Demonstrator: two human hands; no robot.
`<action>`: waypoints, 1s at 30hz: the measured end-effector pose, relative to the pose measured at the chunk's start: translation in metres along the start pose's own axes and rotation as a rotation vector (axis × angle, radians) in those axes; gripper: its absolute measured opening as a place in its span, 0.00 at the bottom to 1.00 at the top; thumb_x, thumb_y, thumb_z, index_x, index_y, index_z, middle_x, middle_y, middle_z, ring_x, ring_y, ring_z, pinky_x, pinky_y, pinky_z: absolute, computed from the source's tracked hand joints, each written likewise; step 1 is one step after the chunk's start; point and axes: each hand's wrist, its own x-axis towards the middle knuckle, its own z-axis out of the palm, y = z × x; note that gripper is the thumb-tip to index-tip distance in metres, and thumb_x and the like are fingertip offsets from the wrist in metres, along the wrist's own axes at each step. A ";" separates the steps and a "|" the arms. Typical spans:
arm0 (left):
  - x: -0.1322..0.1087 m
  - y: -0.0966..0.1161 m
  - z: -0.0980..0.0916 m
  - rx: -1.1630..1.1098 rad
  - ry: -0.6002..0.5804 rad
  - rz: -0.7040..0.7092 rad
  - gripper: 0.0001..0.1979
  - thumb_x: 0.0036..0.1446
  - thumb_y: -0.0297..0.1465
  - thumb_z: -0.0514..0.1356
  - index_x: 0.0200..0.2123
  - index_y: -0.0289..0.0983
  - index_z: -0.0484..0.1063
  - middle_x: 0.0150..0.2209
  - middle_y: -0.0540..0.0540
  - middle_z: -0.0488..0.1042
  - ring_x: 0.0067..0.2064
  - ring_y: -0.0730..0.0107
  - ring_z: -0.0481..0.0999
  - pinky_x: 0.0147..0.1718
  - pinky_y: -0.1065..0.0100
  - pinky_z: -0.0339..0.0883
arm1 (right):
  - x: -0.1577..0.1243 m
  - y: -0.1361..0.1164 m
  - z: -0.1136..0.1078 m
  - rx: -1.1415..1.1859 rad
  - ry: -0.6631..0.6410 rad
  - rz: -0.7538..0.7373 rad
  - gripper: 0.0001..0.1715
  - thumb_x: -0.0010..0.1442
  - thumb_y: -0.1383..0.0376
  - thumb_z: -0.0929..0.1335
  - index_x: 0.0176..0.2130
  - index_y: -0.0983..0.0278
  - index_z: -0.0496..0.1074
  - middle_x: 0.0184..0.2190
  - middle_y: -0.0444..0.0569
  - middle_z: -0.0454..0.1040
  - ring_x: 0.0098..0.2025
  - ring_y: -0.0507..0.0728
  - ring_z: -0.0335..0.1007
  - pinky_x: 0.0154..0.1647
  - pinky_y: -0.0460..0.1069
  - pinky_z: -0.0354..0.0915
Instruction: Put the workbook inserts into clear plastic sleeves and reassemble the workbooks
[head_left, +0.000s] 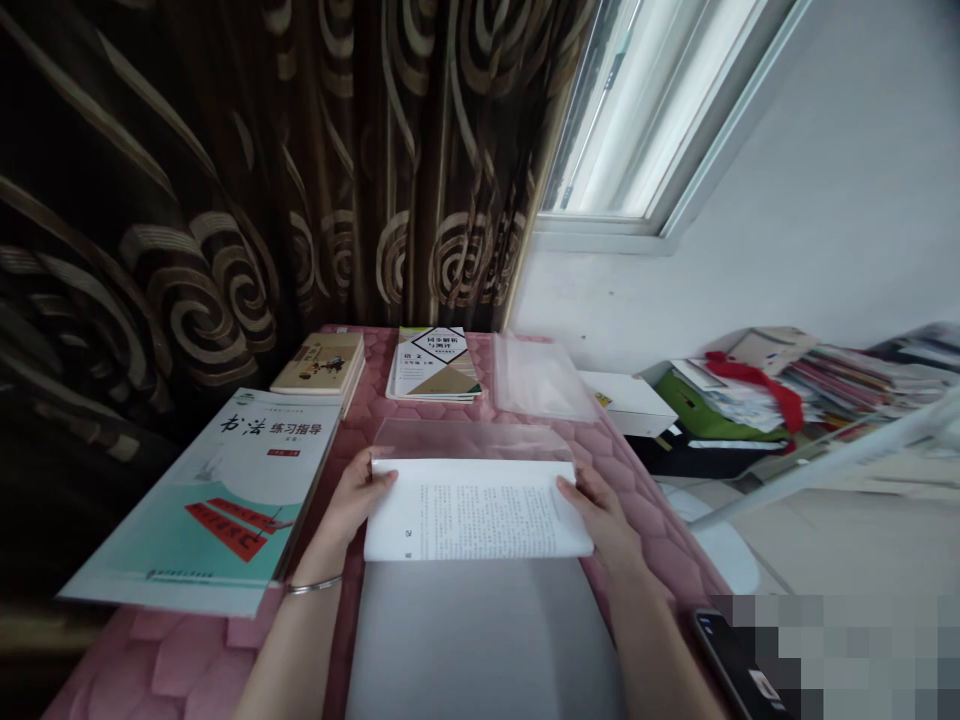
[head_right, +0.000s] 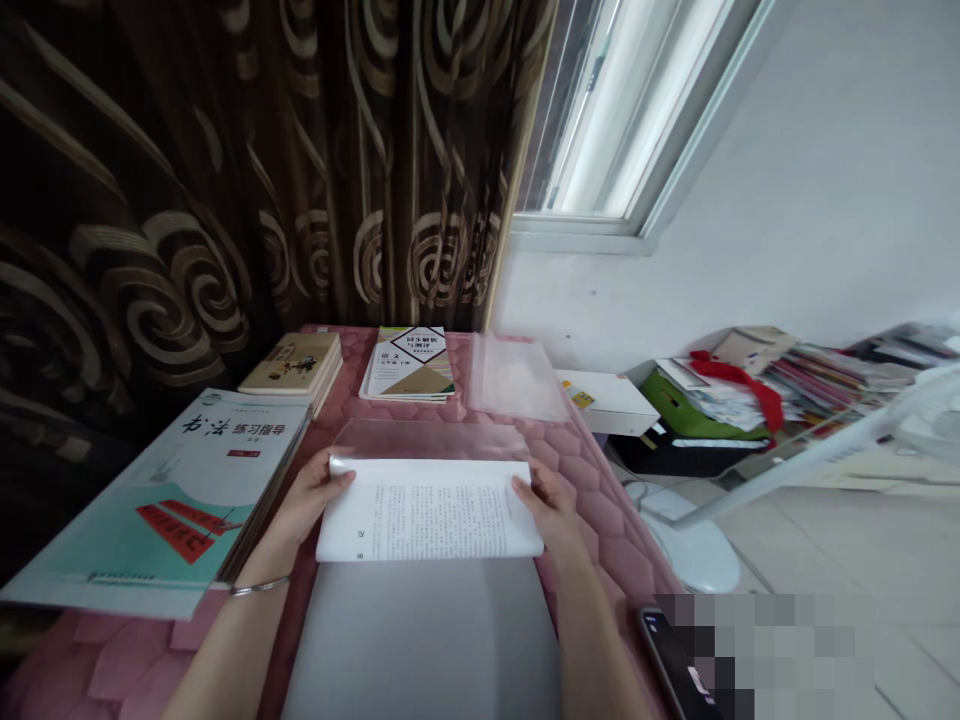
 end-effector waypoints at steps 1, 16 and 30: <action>0.002 -0.003 0.001 0.016 0.027 0.014 0.26 0.38 0.37 0.72 0.42 0.36 0.72 0.31 0.49 0.76 0.32 0.67 0.73 0.31 0.69 0.66 | 0.000 0.000 0.000 0.001 -0.020 0.006 0.26 0.41 0.51 0.78 0.38 0.59 0.75 0.30 0.45 0.77 0.29 0.58 0.70 0.27 0.50 0.65; 0.004 -0.008 0.001 0.037 0.059 0.029 0.22 0.43 0.44 0.69 0.37 0.35 0.74 0.31 0.47 0.78 0.31 0.67 0.74 0.32 0.69 0.67 | 0.004 0.014 0.001 -0.085 -0.003 -0.143 0.20 0.51 0.50 0.73 0.40 0.58 0.74 0.32 0.46 0.79 0.31 0.59 0.73 0.30 0.50 0.68; 0.002 -0.011 0.000 -0.056 -0.015 0.029 0.28 0.40 0.40 0.73 0.43 0.34 0.71 0.41 0.41 0.80 0.37 0.61 0.78 0.37 0.64 0.70 | 0.007 0.016 0.002 -0.021 -0.018 -0.004 0.21 0.48 0.47 0.74 0.32 0.59 0.73 0.25 0.46 0.75 0.24 0.58 0.69 0.24 0.52 0.65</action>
